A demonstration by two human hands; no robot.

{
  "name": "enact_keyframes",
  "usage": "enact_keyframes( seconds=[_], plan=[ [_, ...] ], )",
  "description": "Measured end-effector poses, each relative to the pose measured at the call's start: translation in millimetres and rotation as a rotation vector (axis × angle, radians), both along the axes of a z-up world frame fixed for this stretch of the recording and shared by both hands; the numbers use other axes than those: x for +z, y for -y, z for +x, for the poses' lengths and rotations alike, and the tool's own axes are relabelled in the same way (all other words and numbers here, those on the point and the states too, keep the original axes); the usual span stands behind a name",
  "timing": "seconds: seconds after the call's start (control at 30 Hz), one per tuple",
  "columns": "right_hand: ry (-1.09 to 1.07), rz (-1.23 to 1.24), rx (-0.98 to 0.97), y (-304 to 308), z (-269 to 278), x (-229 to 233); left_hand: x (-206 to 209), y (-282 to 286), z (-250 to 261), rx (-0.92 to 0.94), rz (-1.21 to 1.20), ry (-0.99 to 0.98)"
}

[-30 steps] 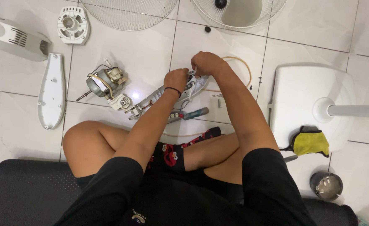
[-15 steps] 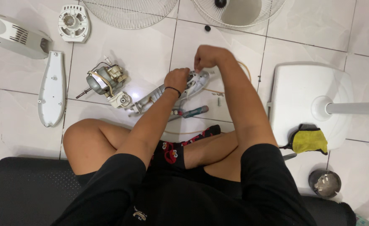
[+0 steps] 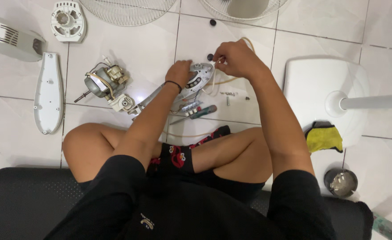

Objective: The person sits on a mat and disassembles an electric fan by removing the outer casing and using a screwdriver to loosen screws on the motor and internal components. They handle the motor, casing, and wiring while working on the floor.

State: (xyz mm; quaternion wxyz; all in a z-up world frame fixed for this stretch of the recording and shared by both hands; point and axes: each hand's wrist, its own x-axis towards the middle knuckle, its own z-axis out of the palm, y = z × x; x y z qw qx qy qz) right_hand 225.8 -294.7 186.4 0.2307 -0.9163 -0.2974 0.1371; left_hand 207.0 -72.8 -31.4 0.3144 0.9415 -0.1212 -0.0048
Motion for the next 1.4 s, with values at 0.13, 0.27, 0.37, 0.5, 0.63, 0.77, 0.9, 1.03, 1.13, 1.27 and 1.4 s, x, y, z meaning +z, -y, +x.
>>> enact_keyframes(
  seconds=[0.13,0.27,0.37,0.5,0.63,0.77,0.9,1.03,1.13,1.27,1.4],
  plan=[
    [0.354,0.264,-0.034,23,-40,-5,29,-6,-20,0.023,-0.241,0.319],
    [0.503,0.44,-0.112,21,-79,-10,66,-29,-79,0.146,-0.492,0.075],
    [0.526,0.543,-0.133,7,-105,-10,88,-77,-128,0.142,-0.251,0.165],
    [0.535,0.605,-0.135,-16,-141,-4,102,-138,-167,0.111,0.036,0.057],
    [0.583,0.595,-0.108,-39,-175,8,114,-173,-202,0.119,-0.172,-0.017],
    [0.662,0.478,-0.013,-60,-204,19,139,-160,-242,0.172,-0.422,-0.12],
    [0.679,0.439,0.108,-87,-227,28,165,-119,-273,0.014,-0.667,-0.058],
    [0.689,0.479,0.261,-121,-248,35,166,-92,-271,-0.199,-0.851,0.105],
    [0.717,0.473,0.252,-151,-268,38,155,-78,-271,-0.161,-1.248,-0.149],
    [0.622,0.492,0.22,-172,-288,42,143,-90,-280,0.021,-1.494,-0.257],
    [0.582,0.625,0.186,-166,-285,41,149,-117,-283,0.093,-1.422,-0.321]
  ],
)
